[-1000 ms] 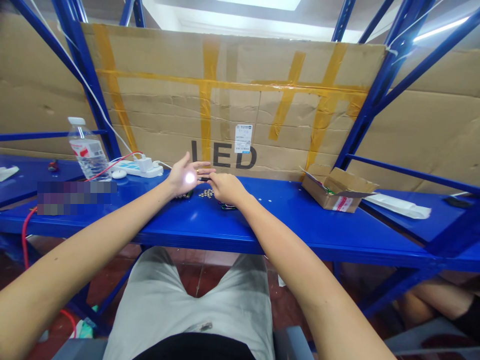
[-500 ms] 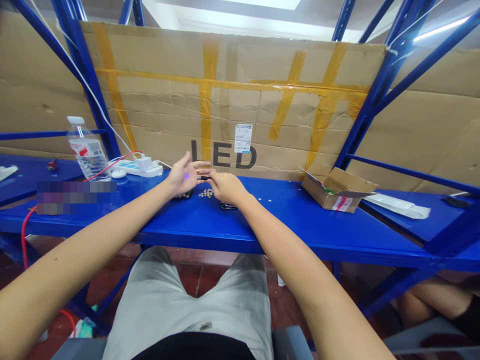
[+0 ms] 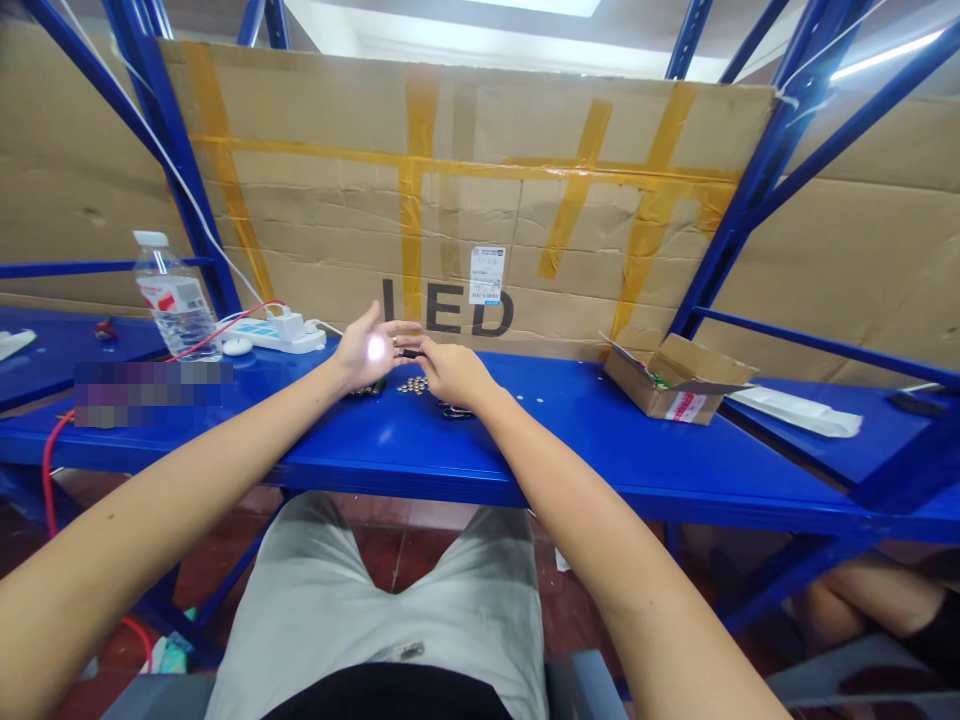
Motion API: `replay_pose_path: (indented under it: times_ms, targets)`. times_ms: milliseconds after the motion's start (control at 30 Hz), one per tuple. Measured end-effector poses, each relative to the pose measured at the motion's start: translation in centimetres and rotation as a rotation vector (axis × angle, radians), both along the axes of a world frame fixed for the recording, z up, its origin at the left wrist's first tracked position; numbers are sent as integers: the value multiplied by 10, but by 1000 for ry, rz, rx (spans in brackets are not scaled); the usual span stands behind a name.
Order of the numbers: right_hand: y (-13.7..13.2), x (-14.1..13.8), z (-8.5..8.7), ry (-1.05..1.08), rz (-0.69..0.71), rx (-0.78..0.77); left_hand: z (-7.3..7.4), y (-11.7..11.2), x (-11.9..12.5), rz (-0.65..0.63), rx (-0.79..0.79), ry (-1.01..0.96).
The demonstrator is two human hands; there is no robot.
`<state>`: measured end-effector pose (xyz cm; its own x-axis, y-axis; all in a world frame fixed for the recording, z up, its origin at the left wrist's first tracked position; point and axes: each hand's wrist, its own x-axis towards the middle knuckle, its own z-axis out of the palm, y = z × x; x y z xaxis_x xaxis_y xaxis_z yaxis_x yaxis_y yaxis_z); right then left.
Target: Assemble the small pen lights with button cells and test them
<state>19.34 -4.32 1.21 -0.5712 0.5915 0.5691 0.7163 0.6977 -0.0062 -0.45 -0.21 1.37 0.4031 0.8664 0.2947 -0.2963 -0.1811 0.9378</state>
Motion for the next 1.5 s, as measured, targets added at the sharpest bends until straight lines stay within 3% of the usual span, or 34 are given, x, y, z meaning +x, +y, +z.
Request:
replay_pose_path:
  times_ms: [733,1267,1500]
  targets:
    - [-2,-1,3,-38,-36,-29,3,-4,0,14,-21,-38]
    - [-2,-2,3,-19,-5,-6,-1,4,-4,-50,-34,-63]
    - [-4,0,6,-9,-75,-18,-1,4,-5,-43,-42,-70]
